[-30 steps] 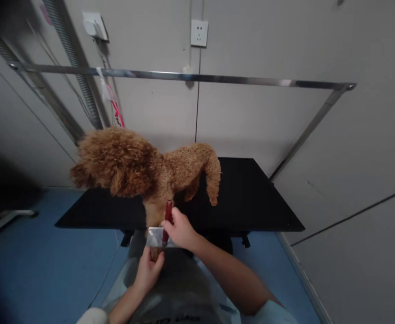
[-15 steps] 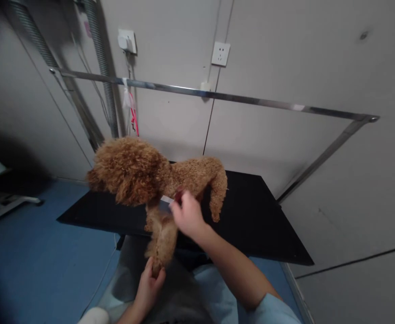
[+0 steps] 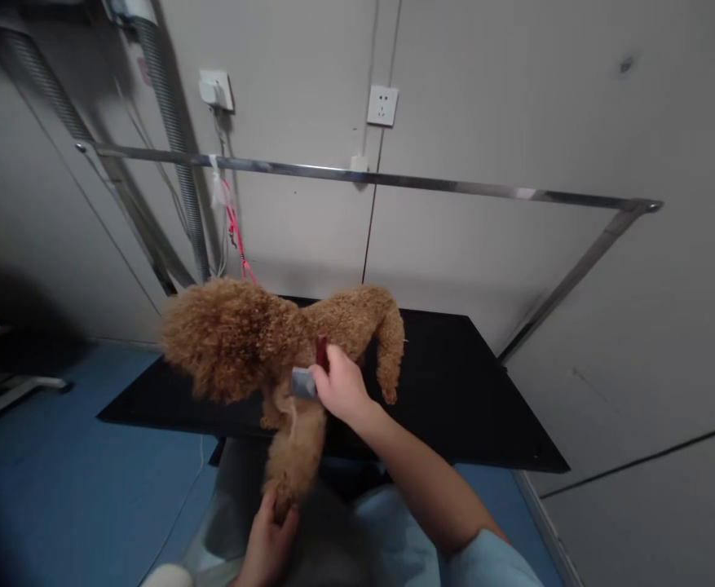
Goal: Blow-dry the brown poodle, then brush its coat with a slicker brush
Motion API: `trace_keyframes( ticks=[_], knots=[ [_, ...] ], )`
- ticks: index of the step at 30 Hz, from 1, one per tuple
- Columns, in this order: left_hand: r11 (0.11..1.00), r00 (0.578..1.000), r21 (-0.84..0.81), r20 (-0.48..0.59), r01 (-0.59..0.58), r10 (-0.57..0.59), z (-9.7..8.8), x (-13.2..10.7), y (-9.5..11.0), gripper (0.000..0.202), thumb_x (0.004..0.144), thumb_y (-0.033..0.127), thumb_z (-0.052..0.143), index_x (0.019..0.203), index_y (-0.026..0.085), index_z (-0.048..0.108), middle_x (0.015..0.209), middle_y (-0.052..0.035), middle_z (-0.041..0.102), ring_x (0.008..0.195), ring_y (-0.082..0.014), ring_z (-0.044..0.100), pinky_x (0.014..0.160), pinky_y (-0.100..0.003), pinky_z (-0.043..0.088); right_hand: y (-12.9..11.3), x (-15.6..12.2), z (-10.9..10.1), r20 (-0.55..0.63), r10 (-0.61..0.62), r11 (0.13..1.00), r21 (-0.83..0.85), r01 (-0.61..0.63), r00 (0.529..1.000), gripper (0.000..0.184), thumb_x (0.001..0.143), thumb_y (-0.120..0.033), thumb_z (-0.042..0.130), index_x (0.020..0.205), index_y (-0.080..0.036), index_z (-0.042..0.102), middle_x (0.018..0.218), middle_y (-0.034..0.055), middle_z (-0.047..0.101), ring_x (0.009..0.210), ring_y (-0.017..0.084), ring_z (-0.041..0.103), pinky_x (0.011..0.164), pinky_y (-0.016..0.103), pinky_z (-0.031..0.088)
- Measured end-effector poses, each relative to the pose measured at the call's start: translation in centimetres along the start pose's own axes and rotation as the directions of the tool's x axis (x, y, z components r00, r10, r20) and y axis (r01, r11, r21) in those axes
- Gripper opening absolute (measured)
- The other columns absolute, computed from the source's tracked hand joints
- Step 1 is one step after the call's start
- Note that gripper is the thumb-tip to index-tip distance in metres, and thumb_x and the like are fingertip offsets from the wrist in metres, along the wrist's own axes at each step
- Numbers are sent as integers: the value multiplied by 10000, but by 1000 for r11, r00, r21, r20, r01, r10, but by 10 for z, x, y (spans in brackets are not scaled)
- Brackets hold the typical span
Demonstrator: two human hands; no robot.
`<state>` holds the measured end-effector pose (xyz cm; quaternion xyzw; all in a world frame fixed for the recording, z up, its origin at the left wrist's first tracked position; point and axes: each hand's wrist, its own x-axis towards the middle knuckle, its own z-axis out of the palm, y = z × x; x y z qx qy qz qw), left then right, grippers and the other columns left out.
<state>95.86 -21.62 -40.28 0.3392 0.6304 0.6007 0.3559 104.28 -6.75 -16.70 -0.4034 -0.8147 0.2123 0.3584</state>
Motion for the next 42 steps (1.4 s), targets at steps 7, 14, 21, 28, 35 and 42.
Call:
trace_keyframes(
  ticks=[7, 14, 21, 28, 35, 42],
  knots=[
    [992, 997, -111, -58, -53, 47, 7, 12, 37, 637, 701, 296, 655, 1286, 151, 450, 1250, -157, 588, 1146, -274, 583, 1002, -389, 447, 11, -26, 16, 130, 117, 983, 123, -134, 984, 66, 799, -236, 564, 799, -217, 500, 635, -16, 572, 562, 147, 537, 538, 256, 411],
    [982, 1000, -189, -17, 8, -11, 8, 15, 39, 749, 731, 296, 652, 1389, 162, 322, 1314, -168, 535, 1155, -257, 579, 997, -380, 452, 25, -39, 21, 140, 108, 962, 235, -139, 984, 81, 781, -238, 584, 796, -224, 506, 654, -25, 580, 574, 144, 552, 539, 247, 426],
    [985, 999, -171, 2, -34, 35, 5, 16, 40, 723, 751, 283, 638, 1393, 161, 328, 1343, -169, 512, 1203, -262, 543, 1030, -389, 423, 30, -38, 22, 57, 134, 936, 320, -145, 989, 127, 768, -233, 612, 875, -221, 544, 710, -11, 620, 602, 151, 577, 563, 259, 455],
    [991, 997, -111, 5, -75, 76, -2, 17, 57, 676, 730, 290, 647, 1360, 183, 427, 1338, -134, 530, 1220, -267, 523, 1056, -382, 388, 32, -35, 14, -113, 214, 887, 439, -145, 970, 171, 799, -236, 568, 960, -229, 510, 805, 1, 623, 678, 152, 604, 633, 270, 500],
    [981, 987, -192, 155, -11, 42, -23, 32, 64, 752, 659, 363, 737, 1341, 208, 461, 1213, -97, 602, 1114, -269, 567, 943, -357, 457, 39, -34, 24, -170, 296, 837, 520, -169, 940, 153, 806, -250, 542, 951, -229, 500, 802, -7, 611, 707, 151, 602, 664, 276, 509],
    [797, 798, -442, 597, 412, -81, -52, 26, 52, 705, 678, 343, 774, 1280, 276, 413, 594, 90, 446, 417, -32, 340, 430, -159, 269, 38, -36, 35, -85, 297, 765, 617, -184, 951, 186, 768, -286, 582, 927, -223, 512, 758, -19, 600, 677, 154, 606, 649, 284, 518]
  ],
)
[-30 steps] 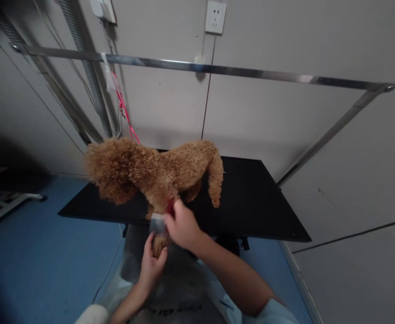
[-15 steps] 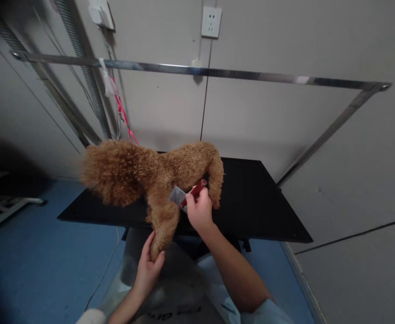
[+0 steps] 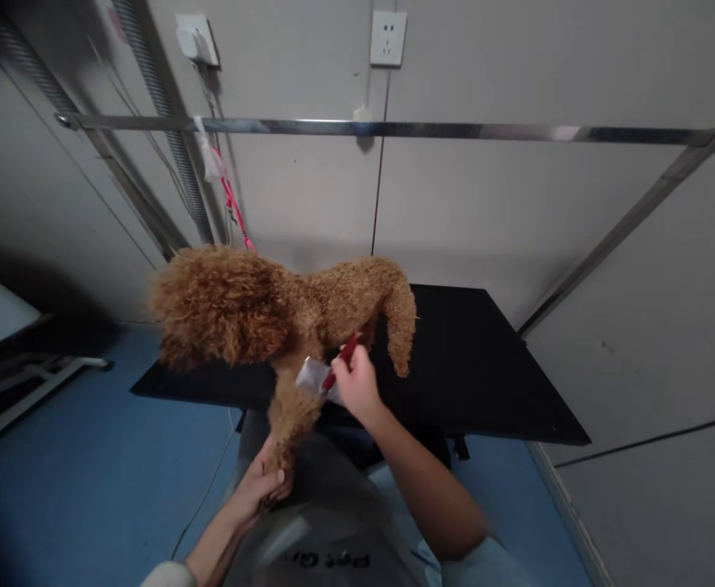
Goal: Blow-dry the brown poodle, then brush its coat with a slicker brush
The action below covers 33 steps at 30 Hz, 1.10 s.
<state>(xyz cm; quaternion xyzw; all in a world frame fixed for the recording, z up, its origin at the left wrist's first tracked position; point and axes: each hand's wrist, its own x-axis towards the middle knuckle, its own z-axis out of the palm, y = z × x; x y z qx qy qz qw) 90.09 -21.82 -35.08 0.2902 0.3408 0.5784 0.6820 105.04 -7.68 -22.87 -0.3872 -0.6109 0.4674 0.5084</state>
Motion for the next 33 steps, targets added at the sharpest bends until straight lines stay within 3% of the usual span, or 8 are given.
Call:
trace_keyframes(
  ticks=[5, 9, 14, 18, 23, 27, 31, 33],
  knots=[
    [962, 977, -268, 211, 57, 1, -7, -9, 2, 307, 734, 280, 733, 959, 235, 529, 607, 95, 331, 410, -2, 200, 426, -144, 229, -1, -10, 6, 271, -23, 999, 46, 11, 962, 137, 769, -252, 592, 885, -222, 526, 745, -14, 609, 662, 147, 606, 638, 281, 527],
    [901, 959, -421, 281, 101, 24, -8, -10, 7, 233, 748, 237, 709, 869, 214, 511, 577, 104, 211, 413, -14, 115, 425, -142, 225, -4, -11, 8, -36, -52, 998, 38, 53, 998, 140, 801, -273, 543, 918, -226, 482, 774, -1, 603, 717, 160, 613, 707, 320, 535],
    [839, 960, -528, 278, 134, 21, -12, -10, 7, 321, 712, 251, 736, 681, 175, 425, 560, 106, 165, 406, -5, 70, 401, -137, 190, -6, -12, 11, 229, -43, 998, 55, 32, 972, 117, 757, -250, 611, 835, -221, 528, 709, -7, 610, 641, 162, 614, 604, 290, 532],
    [793, 954, -580, 300, 185, -3, -11, -11, 6, 433, 697, 254, 747, 591, 164, 337, 538, 108, 148, 398, -2, 79, 396, -142, 194, -8, -8, 11, -28, -87, 992, 89, 89, 996, 137, 817, -302, 521, 920, -235, 462, 791, -6, 590, 743, 159, 617, 733, 326, 535],
    [748, 946, -621, 322, 236, -30, -12, -16, 6, 505, 687, 249, 744, 562, 173, 261, 515, 112, 149, 384, -1, 82, 394, -145, 213, -10, -10, 13, 259, -84, 993, 102, 59, 962, 103, 769, -258, 591, 832, -219, 518, 713, -5, 606, 646, 164, 611, 616, 297, 536],
    [755, 946, -610, 321, 239, -40, -13, -18, 6, 535, 699, 257, 728, 544, 179, 223, 513, 108, 150, 388, -4, 82, 407, -153, 228, -9, -2, 13, 16, -125, 986, 115, 122, 992, 134, 825, -287, 525, 925, -231, 456, 804, -5, 579, 758, 161, 605, 753, 329, 524],
    [782, 956, -592, 292, 194, -16, -10, -20, 6, 407, 694, 223, 729, 602, 171, 336, 540, 109, 172, 391, -6, 76, 399, -138, 214, -8, -8, 17, 280, -123, 991, 78, 105, 952, 109, 789, -254, 594, 867, -218, 527, 778, -5, 599, 707, 152, 600, 685, 297, 525],
    [801, 962, -575, 273, 169, -8, -8, -21, 6, 382, 697, 226, 727, 617, 170, 358, 549, 108, 172, 398, -9, 74, 406, -135, 225, -9, -8, 19, 257, -93, 994, 72, 77, 962, 119, 787, -259, 587, 875, -219, 518, 747, -18, 586, 666, 146, 592, 641, 285, 519]
  ],
)
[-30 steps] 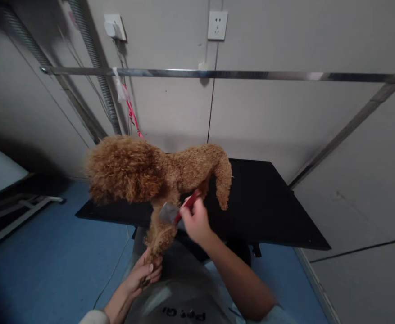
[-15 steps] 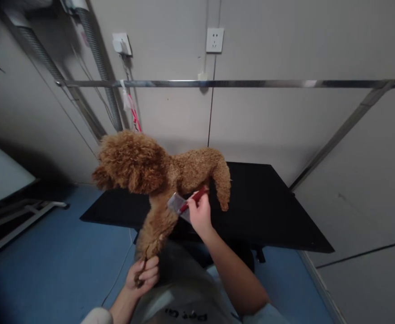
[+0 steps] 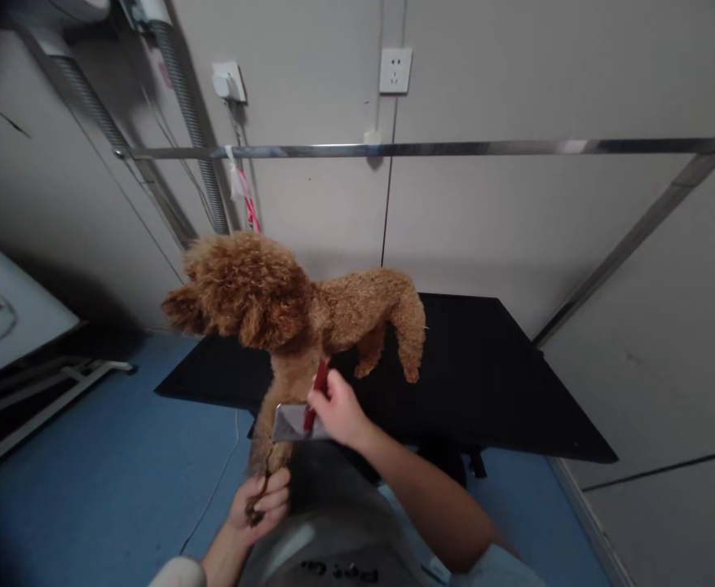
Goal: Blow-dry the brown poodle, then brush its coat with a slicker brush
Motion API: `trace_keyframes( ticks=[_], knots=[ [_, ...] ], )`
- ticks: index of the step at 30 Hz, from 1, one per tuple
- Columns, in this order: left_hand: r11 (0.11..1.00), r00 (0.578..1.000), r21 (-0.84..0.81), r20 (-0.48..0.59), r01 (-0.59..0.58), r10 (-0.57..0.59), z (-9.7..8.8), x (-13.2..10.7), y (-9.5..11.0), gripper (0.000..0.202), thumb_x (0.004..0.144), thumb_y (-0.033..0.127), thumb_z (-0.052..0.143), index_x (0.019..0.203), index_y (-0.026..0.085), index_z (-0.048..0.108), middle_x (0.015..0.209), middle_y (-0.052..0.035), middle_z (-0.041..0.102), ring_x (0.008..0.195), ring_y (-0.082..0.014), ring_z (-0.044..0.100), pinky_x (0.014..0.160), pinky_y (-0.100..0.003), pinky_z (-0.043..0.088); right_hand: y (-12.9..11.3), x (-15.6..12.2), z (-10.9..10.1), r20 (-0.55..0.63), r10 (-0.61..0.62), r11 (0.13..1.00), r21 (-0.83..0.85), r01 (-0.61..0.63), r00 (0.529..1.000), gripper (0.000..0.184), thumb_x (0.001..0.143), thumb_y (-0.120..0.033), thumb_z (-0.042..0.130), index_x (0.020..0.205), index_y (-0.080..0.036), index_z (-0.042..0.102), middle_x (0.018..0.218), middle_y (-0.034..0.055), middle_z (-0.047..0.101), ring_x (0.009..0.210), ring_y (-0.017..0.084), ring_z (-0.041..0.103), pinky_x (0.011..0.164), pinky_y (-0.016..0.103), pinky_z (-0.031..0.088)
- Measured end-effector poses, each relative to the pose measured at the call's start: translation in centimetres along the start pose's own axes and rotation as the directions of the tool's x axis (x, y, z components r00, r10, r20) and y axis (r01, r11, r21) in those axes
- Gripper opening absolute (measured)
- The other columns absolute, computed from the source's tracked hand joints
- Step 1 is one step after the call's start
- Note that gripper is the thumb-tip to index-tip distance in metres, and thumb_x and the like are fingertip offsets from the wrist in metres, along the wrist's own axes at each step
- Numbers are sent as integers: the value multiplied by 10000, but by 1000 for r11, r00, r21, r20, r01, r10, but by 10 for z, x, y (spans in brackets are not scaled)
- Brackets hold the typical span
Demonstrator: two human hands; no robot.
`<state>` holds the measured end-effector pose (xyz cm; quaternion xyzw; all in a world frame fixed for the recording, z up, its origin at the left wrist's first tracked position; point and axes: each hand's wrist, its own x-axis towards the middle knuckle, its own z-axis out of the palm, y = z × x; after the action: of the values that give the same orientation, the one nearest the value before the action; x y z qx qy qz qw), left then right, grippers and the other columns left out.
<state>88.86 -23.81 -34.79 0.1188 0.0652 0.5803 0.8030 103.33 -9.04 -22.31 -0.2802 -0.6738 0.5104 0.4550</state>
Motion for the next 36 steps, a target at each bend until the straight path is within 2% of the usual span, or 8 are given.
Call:
trace_keyframes(
  ticks=[3, 8, 13, 18, 22, 28, 31, 36],
  knots=[
    [999, 1000, 41, -9, -16, 16, 1, -2, -1, 334, 702, 228, 726, 652, 173, 400, 550, 108, 172, 402, -10, 75, 409, -134, 231, -1, 1, 1, -236, -47, 998, 19, 53, 971, 128, 832, -283, 527, 931, -234, 462, 811, -16, 566, 732, 139, 586, 716, 292, 514],
    [999, 1000, 45, 1, 20, -20, -2, -6, -2, 313, 705, 246, 735, 680, 174, 431, 548, 111, 177, 401, -7, 69, 403, -130, 227, 3, -5, 6, 134, 10, 999, -32, -6, 991, 99, 822, -262, 560, 892, -219, 504, 785, -10, 576, 703, 142, 585, 675, 286, 514],
    [1000, 1000, 28, -20, 2, -1, -6, -8, -3, 483, 713, 238, 722, 572, 165, 267, 556, 99, 164, 414, -9, 59, 413, -131, 246, -1, -4, 2, -268, -191, 975, -164, 150, 944, 151, 827, -261, 558, 956, -216, 494, 887, 38, 588, 831, 180, 598, 796, 346, 505],
    [997, 998, 41, -2, 67, -67, -6, -9, -3, 503, 707, 268, 734, 574, 173, 259, 541, 99, 174, 408, -10, 80, 414, -140, 259, -3, -4, 3, 27, -58, 992, -110, 60, 998, 86, 799, -242, 579, 868, -215, 534, 746, -11, 597, 658, 143, 586, 631, 273, 514],
    [998, 998, 36, -55, 42, -40, -6, -10, -4, 540, 688, 256, 756, 571, 169, 236, 545, 95, 169, 415, 0, 90, 415, -138, 248, -5, 9, -4, -309, -124, 989, -117, 92, 943, 125, 821, -267, 541, 922, -226, 480, 835, 7, 588, 780, 158, 592, 760, 314, 511],
    [994, 993, 74, -92, 81, -75, -8, -11, -2, 608, 660, 312, 785, 550, 169, 205, 526, 90, 150, 402, 0, 92, 378, -146, 205, -6, 14, -4, -67, -55, 993, -107, 47, 996, 109, 770, -262, 603, 833, -216, 527, 716, -18, 594, 634, 147, 588, 613, 282, 515],
    [994, 990, 63, -117, 88, -80, -11, -12, -1, 548, 670, 338, 795, 538, 154, 295, 534, 89, 171, 414, -3, 95, 386, -139, 201, -9, 27, -12, -312, -126, 988, -127, 90, 942, 126, 827, -283, 528, 931, -227, 485, 848, 7, 598, 781, 156, 601, 755, 316, 515],
    [978, 971, 65, -150, 196, -185, -27, -11, -2, 401, 626, 523, 783, 758, 181, 622, 524, 103, 202, 408, -2, 84, 370, -124, 163, -16, 49, -19, -82, -103, 986, -143, 91, 991, 155, 731, -276, 640, 820, -217, 528, 713, -22, 600, 638, 152, 596, 615, 284, 522]
  ],
)
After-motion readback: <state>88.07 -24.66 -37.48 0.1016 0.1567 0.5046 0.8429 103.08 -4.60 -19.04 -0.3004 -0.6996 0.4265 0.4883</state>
